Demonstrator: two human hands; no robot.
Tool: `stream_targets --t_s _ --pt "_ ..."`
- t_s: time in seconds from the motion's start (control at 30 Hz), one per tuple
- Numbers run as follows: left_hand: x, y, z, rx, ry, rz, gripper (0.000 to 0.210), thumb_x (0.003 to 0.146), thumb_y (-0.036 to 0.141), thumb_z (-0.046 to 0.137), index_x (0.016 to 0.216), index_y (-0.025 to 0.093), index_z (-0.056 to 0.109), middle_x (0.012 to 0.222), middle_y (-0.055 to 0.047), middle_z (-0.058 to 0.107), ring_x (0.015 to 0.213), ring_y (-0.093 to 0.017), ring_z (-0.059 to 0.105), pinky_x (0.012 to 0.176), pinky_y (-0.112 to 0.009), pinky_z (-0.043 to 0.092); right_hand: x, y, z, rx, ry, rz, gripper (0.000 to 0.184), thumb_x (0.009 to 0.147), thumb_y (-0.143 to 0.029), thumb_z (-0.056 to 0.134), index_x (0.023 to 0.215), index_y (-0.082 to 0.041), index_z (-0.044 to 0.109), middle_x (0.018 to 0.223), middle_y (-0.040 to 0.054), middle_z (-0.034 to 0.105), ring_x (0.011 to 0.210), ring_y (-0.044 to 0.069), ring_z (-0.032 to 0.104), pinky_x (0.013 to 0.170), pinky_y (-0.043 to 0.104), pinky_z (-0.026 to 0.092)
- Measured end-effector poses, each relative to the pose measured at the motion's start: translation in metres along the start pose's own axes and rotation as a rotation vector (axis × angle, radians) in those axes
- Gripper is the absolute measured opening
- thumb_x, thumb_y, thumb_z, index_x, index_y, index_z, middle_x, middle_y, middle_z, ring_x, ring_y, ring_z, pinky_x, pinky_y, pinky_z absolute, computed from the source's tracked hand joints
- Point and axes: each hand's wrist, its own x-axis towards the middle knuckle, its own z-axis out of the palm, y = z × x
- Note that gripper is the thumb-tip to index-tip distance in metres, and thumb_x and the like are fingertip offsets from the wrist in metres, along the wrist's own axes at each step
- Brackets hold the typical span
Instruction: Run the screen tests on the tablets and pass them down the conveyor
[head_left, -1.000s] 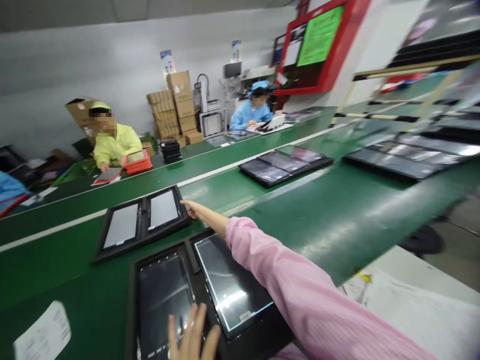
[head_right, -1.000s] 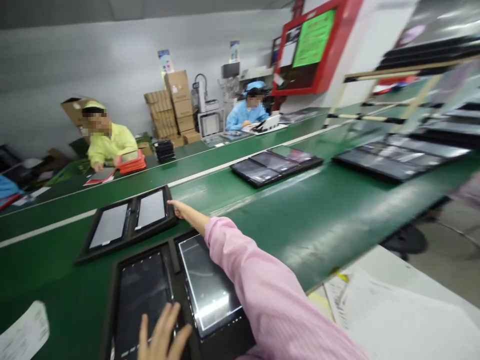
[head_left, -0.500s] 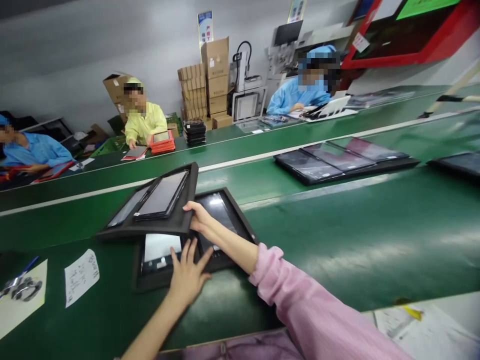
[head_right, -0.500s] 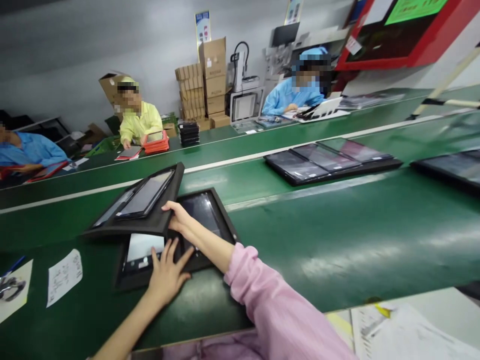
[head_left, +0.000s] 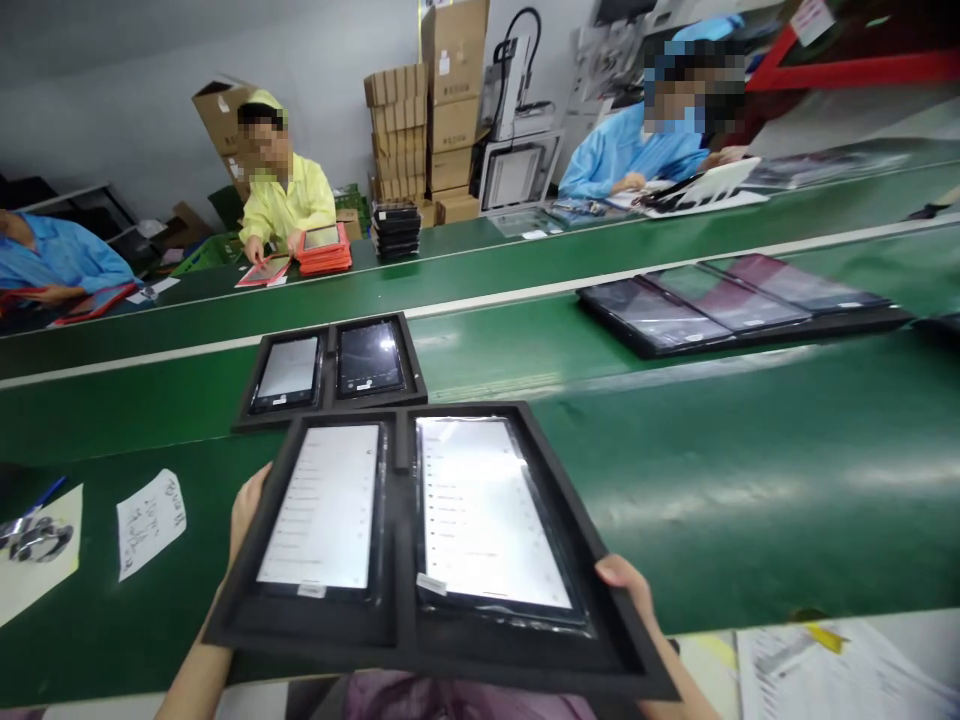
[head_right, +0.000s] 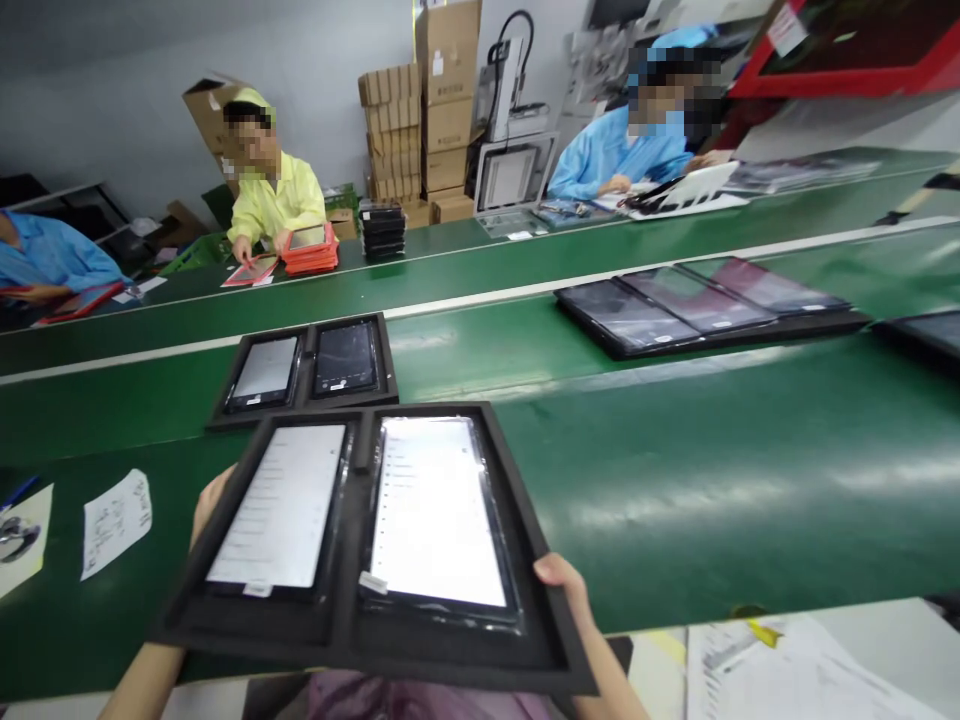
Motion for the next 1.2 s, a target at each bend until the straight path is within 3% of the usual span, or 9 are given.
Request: stream_targets --t_s 0.1,0.2,0.3,0.47,0.57,0.67,0.77,0.93,1.2 --pt "-0.022 -0.046 -0.023 0.076 0.063 -0.037 0.044 0.096 0.048 0.045 0.109 0.015 0.071 0.123 -0.017 0.065 0.123 -0.036 0.057 0.113 -0.063 0.036 -0.006 -0.015 -0.013 -0.196 0.273 -0.077 0.051 0.067 -0.053 0.073 0.105 -0.02 0.075 0.09 0.0124 0.079 0.1 0.036 0.074 0.085 0.044 0.063" --pt "-0.05 -0.064 -0.037 -0.116 -0.039 -0.171 0.057 0.096 0.059 0.037 0.125 0.018 0.064 0.123 -0.016 0.067 0.11 -0.033 0.065 0.101 -0.056 0.049 0.005 -0.033 -0.01 -0.556 0.343 -0.439 0.055 0.071 -0.058 0.075 0.117 -0.027 0.071 0.125 0.0061 0.073 0.13 0.032 0.06 0.11 0.041 0.051" --pt "-0.066 -0.043 -0.039 -0.297 -0.249 -0.2 0.069 0.095 0.068 0.036 0.139 0.018 0.054 0.127 -0.015 0.065 0.106 -0.029 0.066 0.092 -0.046 0.055 0.021 -0.048 -0.008 -0.951 0.258 -0.589 0.057 0.08 -0.064 0.063 0.12 -0.024 0.07 0.128 0.008 0.072 0.126 0.035 0.062 0.109 0.046 0.05" --pt "-0.063 0.008 -0.042 -0.023 -0.378 -0.094 0.078 0.093 0.07 0.04 0.154 0.021 0.035 0.13 -0.016 0.057 0.12 -0.033 0.059 0.103 -0.058 0.048 0.024 -0.064 -0.004 -1.494 0.265 -0.577 0.053 0.096 -0.058 0.043 0.114 -0.019 0.074 0.104 0.0144 0.076 0.098 0.036 0.071 0.084 0.045 0.057" --pt "-0.063 0.026 -0.037 0.118 -0.396 0.005 0.075 0.096 0.067 0.036 0.154 0.018 0.034 0.142 -0.02 0.047 0.136 -0.036 0.046 0.112 -0.062 0.039 0.016 -0.058 0.021 -1.677 0.427 -0.847 0.055 0.1 -0.05 0.041 0.133 -0.015 0.066 0.118 0.0211 0.068 0.108 0.037 0.065 0.09 0.05 0.053" --pt "-0.068 0.038 -0.022 0.236 -0.354 0.024 0.075 0.099 0.066 0.026 0.149 0.012 0.043 0.145 -0.025 0.041 0.139 -0.041 0.04 0.111 -0.066 0.039 0.015 -0.034 0.061 -1.829 0.213 -1.147 0.05 0.099 -0.051 0.049 0.14 -0.026 0.063 0.143 0.0208 0.052 0.131 0.039 0.048 0.106 0.059 0.041" --pt "-0.073 0.043 -0.011 0.331 -0.284 0.044 0.073 0.101 0.062 0.023 0.148 0.012 0.046 0.153 -0.027 0.031 0.142 -0.045 0.036 0.109 -0.07 0.038 0.024 -0.01 0.09 -1.921 -0.073 -1.199 0.049 0.096 -0.057 0.056 0.142 -0.04 0.06 0.159 0.0151 0.036 0.144 0.042 0.031 0.113 0.072 0.021" --pt "-0.069 0.03 -0.023 0.176 -0.421 0.232 0.082 0.097 0.073 0.01 0.147 0.026 0.054 0.169 -0.014 0.005 0.152 -0.045 0.02 0.118 -0.069 0.026 0.032 -0.019 0.076 -1.88 -0.131 -1.106 0.036 0.096 -0.055 0.058 0.128 -0.044 0.07 0.163 0.0076 0.031 0.145 0.043 0.026 0.113 0.076 0.009" --pt "-0.07 0.031 -0.017 0.188 -0.258 0.324 0.094 0.093 0.08 0.021 0.163 0.017 0.018 0.166 -0.024 0.015 0.151 -0.043 0.026 0.118 -0.062 0.03 0.048 -0.038 0.041 -1.571 0.015 -1.371 0.049 0.103 -0.05 0.035 0.127 -0.028 0.071 0.137 0.0132 0.051 0.124 0.034 0.046 0.112 0.061 0.027"
